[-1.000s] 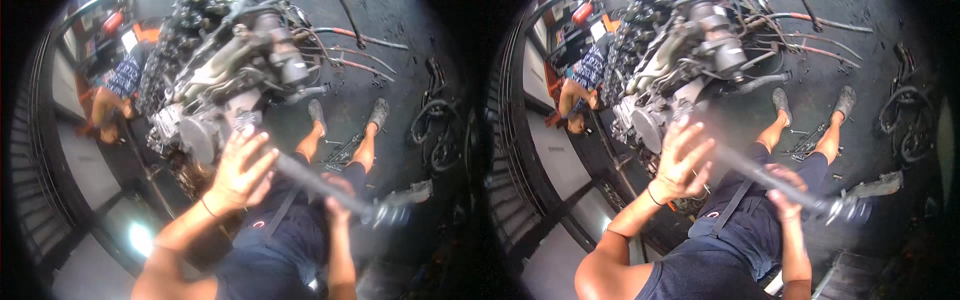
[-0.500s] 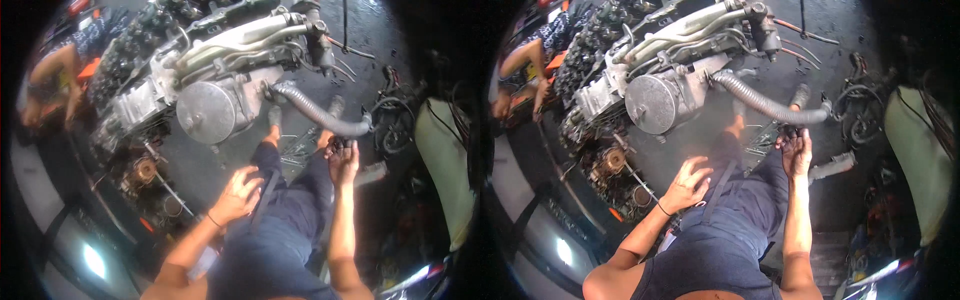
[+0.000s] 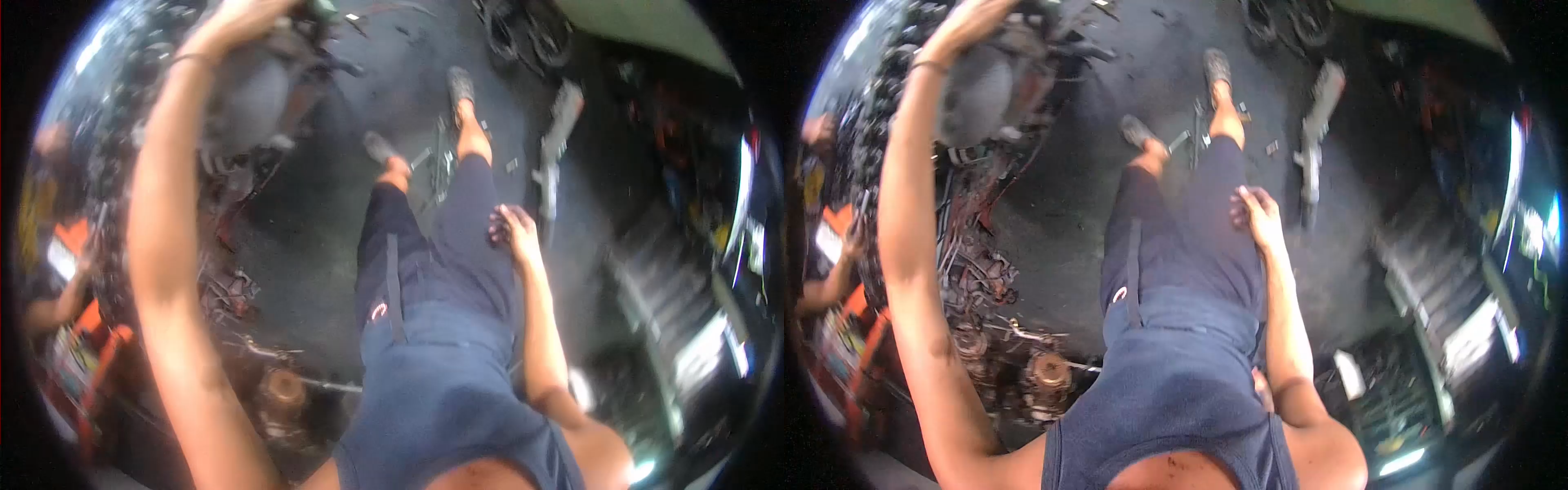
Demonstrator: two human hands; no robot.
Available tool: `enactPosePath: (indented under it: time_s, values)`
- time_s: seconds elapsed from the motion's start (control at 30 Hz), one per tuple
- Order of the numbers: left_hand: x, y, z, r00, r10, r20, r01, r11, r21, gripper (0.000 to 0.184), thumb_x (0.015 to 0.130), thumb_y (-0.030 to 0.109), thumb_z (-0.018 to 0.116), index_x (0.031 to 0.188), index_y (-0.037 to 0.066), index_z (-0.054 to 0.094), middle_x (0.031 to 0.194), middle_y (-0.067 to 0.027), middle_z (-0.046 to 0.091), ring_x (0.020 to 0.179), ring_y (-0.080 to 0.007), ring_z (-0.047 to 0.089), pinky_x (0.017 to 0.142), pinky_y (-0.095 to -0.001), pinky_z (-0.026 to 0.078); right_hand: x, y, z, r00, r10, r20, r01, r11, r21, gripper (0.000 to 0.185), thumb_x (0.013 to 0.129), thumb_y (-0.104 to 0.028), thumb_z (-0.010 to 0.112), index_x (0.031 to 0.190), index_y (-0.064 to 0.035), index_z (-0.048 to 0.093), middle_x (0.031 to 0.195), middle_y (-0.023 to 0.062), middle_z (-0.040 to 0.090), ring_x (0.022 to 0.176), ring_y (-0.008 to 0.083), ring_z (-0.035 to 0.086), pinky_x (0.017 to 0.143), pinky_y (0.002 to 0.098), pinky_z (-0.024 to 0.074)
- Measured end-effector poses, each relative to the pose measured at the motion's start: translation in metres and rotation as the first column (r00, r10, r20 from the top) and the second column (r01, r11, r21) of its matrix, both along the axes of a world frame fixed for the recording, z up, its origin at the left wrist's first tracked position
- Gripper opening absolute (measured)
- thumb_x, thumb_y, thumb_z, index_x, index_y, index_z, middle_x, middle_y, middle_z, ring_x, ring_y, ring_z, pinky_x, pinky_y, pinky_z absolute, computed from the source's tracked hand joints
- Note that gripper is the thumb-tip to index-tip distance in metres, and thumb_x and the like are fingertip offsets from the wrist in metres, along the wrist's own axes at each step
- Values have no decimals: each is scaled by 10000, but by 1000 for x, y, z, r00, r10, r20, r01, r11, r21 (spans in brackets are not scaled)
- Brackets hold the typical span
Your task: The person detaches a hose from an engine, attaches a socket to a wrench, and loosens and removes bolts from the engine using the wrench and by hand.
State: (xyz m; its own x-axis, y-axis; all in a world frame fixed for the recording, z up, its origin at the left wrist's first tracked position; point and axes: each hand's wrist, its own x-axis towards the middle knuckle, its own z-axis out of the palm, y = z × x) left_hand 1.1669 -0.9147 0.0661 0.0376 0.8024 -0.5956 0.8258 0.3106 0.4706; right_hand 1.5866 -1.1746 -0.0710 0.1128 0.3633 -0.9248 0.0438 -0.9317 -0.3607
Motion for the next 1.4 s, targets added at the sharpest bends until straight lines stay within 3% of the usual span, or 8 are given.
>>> enactPosePath:
  time_s: [0.03, 0.3, 0.37, 0.57, 0.73, 0.87, 1.0, 1.4]
  values:
    - [-3, 2, -20, 996, -54, -71, 52, 998, -26, 346, 953, 190, 431, 1140, 75, 698, 1091, -101, 685, 877, -141, 616, 793, -283, 513, 10, -17, 7, 999, -35, 20, 35, 999, -3, 292, 949, -306, 599, 1042, -30, 619, 900, 72, 675, 674, 112, 626, 575, 241, 502]
    - [-91, 29, -141, 955, -205, -215, 243, 956, 166, 518, 1005, 380, 425, 1338, -10, 501, 1336, -175, 537, 1264, -284, 480, 1053, -342, 363, 89, -66, 0, 959, -183, 217, 200, 978, -61, 282, 964, -301, 573, 1035, -31, 612, 863, 58, 667, 674, 107, 620, 597, 242, 497]
    - [-95, 37, -132, 505, -635, -585, 741, 666, -84, 452, 1029, 288, 372, 1365, 1, 467, 1407, -187, 467, 1320, -309, 425, 1132, -362, 294, 101, -64, -4, 963, -168, 211, 184, 981, -59, 280, 966, -303, 568, 1033, -35, 613, 863, 56, 664, 681, 107, 622, 603, 241, 497]
    - [-106, 29, -143, 724, -362, -587, 424, 905, -34, 527, 994, 332, 427, 1433, 41, 415, 1471, -167, 424, 1351, -279, 402, 1125, -361, 305, 181, -46, -54, 991, 6, 133, 3, 998, -70, 242, 958, -274, 594, 1002, -38, 621, 860, 45, 664, 670, 100, 620, 576, 235, 491]
    - [-129, -4, -142, 664, -160, -730, 309, 948, 73, 598, 968, 309, 546, 1453, 7, 370, 1486, -172, 405, 1378, -266, 377, 1129, -343, 294, 266, 14, -201, 986, 134, 103, -136, 991, 12, 203, 939, -242, 623, 966, -41, 634, 807, 38, 660, 640, 97, 612, 556, 225, 474]
    - [-56, -74, -68, 184, -401, -897, 654, 732, -193, 444, 988, 185, 517, 1394, 14, 463, 1388, -209, 505, 1269, -302, 510, 1046, -341, 416, 282, 10, -368, 864, 444, 238, -478, 872, 109, 256, 857, -287, 682, 925, -41, 706, 755, 94, 692, 699, 173, 670, 656, 299, 519]
    - [195, -176, -157, 952, -71, -299, 184, 912, 368, 257, 891, 70, 547, 1117, -34, 616, 1149, -147, 642, 1012, -258, 610, 909, -388, 482, 237, -27, -515, 684, 710, 170, -714, 699, -47, 302, 803, -322, 690, 946, -60, 737, 867, 169, 719, 857, 283, 702, 781, 370, 529]
    - [342, -412, -457, 852, 486, 194, -449, 870, -205, 161, 794, -8, 683, 952, 18, 676, 1054, -136, 624, 1004, -281, 612, 874, -384, 492, 33, -45, -739, 322, 916, 238, -866, 386, -317, 532, 887, -503, 567, 1098, -25, 665, 1144, 224, 653, 1111, 370, 619, 929, 478, 498]
